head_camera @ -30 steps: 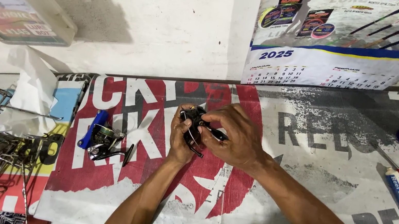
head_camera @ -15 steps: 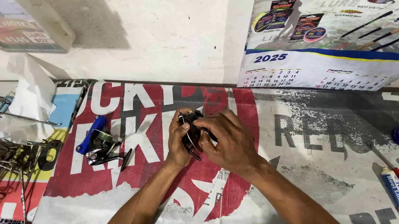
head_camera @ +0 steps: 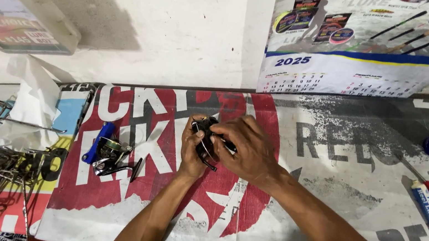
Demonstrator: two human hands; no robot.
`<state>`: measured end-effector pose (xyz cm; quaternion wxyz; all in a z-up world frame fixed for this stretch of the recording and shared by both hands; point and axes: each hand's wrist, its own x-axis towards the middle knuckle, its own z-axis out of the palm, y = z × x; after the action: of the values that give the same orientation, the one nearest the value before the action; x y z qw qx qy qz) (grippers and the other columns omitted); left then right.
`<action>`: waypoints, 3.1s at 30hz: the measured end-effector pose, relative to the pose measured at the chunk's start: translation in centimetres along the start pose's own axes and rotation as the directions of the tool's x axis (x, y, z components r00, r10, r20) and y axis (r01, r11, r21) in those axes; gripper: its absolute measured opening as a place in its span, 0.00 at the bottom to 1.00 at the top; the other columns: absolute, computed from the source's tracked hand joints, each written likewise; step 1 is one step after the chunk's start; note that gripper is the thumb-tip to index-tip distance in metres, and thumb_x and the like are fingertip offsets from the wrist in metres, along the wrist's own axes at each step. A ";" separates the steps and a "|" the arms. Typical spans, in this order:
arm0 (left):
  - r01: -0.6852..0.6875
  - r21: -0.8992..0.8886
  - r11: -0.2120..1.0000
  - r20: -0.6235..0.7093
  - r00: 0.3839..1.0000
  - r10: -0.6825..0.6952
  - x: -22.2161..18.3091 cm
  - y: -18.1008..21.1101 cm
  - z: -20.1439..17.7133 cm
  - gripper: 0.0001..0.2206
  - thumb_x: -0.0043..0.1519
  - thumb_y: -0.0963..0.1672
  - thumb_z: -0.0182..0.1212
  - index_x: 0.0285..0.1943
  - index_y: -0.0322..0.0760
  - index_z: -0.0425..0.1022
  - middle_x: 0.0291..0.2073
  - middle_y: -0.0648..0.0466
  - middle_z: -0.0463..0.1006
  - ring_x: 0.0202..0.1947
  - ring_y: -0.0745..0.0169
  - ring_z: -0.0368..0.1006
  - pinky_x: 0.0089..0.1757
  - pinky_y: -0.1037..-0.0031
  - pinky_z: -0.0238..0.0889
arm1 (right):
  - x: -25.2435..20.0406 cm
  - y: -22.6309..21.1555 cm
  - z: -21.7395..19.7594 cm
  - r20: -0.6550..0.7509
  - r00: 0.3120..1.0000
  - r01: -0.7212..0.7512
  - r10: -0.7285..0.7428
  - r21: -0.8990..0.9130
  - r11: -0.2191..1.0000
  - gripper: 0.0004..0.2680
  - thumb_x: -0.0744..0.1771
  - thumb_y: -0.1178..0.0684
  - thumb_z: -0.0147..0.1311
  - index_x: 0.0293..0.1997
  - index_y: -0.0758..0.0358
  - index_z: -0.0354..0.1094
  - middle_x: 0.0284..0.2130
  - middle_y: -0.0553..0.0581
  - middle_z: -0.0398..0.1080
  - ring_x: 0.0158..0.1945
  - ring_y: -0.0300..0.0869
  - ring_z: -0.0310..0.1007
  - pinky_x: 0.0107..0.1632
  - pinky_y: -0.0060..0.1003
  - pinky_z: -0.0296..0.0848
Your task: Disassembling and inspecting the internal mechanism of a fishing reel for maintenance or repair.
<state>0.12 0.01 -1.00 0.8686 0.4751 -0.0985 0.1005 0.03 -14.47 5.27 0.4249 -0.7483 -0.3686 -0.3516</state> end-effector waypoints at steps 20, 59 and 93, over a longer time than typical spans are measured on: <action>-0.032 0.054 0.998 0.017 0.999 0.032 0.6 -0.6 -0.7 0.15 0.59 0.47 0.51 0.49 0.33 0.66 0.31 0.50 0.69 0.31 0.65 0.68 0.30 0.79 0.67 | -0.7 0.4 0.5 -0.009 1.000 -0.028 0.028 -0.006 1.000 0.08 0.65 0.57 0.56 0.48 0.57 0.75 0.33 0.53 0.76 0.37 0.47 0.74 0.43 0.40 0.78; -0.077 0.101 0.992 -0.058 0.995 0.083 0.6 -0.6 -0.8 0.15 0.60 0.48 0.52 0.50 0.34 0.66 0.32 0.53 0.69 0.31 0.70 0.68 0.32 0.81 0.67 | 0.5 0.1 -1.7 0.108 0.993 -0.030 0.040 -0.095 0.995 0.06 0.65 0.51 0.62 0.44 0.54 0.76 0.32 0.50 0.73 0.36 0.44 0.73 0.39 0.36 0.76; -0.444 0.626 0.641 0.086 0.856 0.509 -0.1 0.8 -2.0 0.30 0.57 0.59 0.66 0.52 0.31 0.69 0.44 0.45 0.71 0.45 0.56 0.68 0.49 0.68 0.62 | -1.0 -0.1 -0.2 0.217 0.770 -0.621 0.600 0.467 0.629 0.02 0.64 0.55 0.65 0.35 0.59 0.77 0.24 0.51 0.75 0.33 0.33 0.73 0.33 0.30 0.73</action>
<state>-0.01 2.08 -1.40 0.6064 0.6870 -0.1384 0.3757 -0.54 -14.84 4.58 0.6944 -0.6937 -0.1817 -0.0600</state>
